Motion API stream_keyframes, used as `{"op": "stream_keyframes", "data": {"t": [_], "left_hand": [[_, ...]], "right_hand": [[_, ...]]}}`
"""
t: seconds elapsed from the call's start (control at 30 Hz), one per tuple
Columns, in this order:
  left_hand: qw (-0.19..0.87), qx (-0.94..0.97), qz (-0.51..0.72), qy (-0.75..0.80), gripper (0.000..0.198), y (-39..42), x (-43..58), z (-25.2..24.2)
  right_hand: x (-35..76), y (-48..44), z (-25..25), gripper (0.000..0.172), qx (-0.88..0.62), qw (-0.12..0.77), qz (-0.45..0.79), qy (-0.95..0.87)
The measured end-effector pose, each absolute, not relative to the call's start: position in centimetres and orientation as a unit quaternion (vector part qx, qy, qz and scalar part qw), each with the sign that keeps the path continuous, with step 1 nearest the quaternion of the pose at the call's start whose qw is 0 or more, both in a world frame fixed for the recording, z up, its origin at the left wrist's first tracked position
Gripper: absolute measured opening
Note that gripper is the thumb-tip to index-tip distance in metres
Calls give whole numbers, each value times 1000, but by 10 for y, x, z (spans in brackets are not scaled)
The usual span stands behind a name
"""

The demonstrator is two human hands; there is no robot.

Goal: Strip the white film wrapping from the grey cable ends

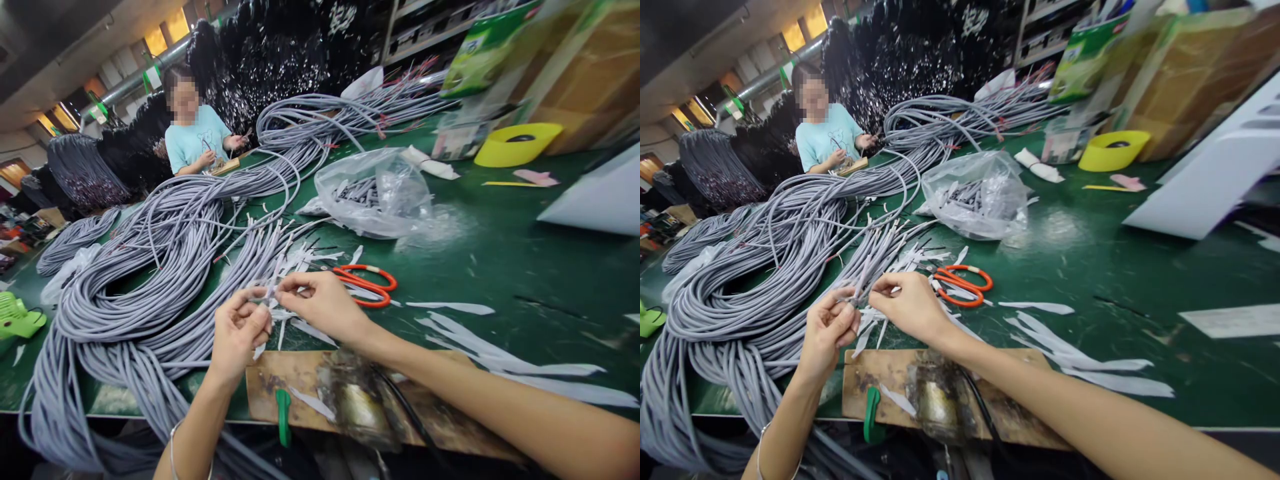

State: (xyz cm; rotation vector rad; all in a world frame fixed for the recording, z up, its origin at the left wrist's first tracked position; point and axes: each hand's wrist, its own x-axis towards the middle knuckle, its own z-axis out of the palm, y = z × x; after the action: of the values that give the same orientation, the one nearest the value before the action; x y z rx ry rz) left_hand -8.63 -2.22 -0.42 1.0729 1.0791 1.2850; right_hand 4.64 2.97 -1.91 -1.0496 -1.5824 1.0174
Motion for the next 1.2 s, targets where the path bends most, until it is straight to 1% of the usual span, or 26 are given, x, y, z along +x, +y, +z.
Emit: {"op": "stream_keyframes", "data": {"t": [0.07, 0.13, 0.33, 0.43, 0.5, 0.6, 0.63, 0.7, 0.77, 0.87, 0.97, 1.03, 1.1, 1.17, 1.2], "left_hand": [[551, 449, 550, 439, 38, -21, -88, -5], [553, 446, 558, 430, 35, -21, -89, -6], [562, 435, 565, 418, 33, -21, -90, -4], [571, 428, 565, 415, 33, -22, -90, -3], [573, 425, 566, 413, 33, -22, -90, -3], [575, 423, 566, 412, 33, -21, -90, -4], [577, 422, 565, 412, 32, -21, -90, -4], [580, 421, 565, 409, 32, -21, -89, -4], [585, 418, 566, 403, 32, -21, -90, -3], [608, 408, 557, 391, 33, -21, -91, -2], [632, 402, 548, 373, 32, -22, -93, -2], [634, 405, 549, 365, 29, -22, -94, -2], [628, 410, 554, 362, 29, -22, -94, -2], [625, 416, 550, 366, 30, -22, -93, -3], [624, 421, 543, 372, 30, -22, -92, -3]], "right_hand": [[47, 33, -21, 13, -448, 471, 403, -644], [50, 37, -21, 12, -464, 488, 385, -631], [59, 34, -12, 16, -441, 643, 326, -535], [59, 27, -10, 13, -413, 671, 295, -540], [58, 24, -10, 11, -383, 659, 284, -581], [57, 22, -11, 8, -335, 610, 286, -658], [57, 22, -11, 11, -326, 591, 293, -677], [57, 22, -12, 15, -314, 550, 317, -706], [56, 23, -13, 14, -308, 507, 351, -725], [53, 25, -19, 23, -318, 452, 411, -725], [49, 31, -25, 22, -346, 413, 448, -714], [48, 37, -28, 20, -383, 411, 431, -706], [50, 41, -27, 20, -418, 452, 399, -679], [53, 42, -23, 25, -410, 497, 400, -652], [55, 41, -21, 28, -387, 504, 421, -647]]}}
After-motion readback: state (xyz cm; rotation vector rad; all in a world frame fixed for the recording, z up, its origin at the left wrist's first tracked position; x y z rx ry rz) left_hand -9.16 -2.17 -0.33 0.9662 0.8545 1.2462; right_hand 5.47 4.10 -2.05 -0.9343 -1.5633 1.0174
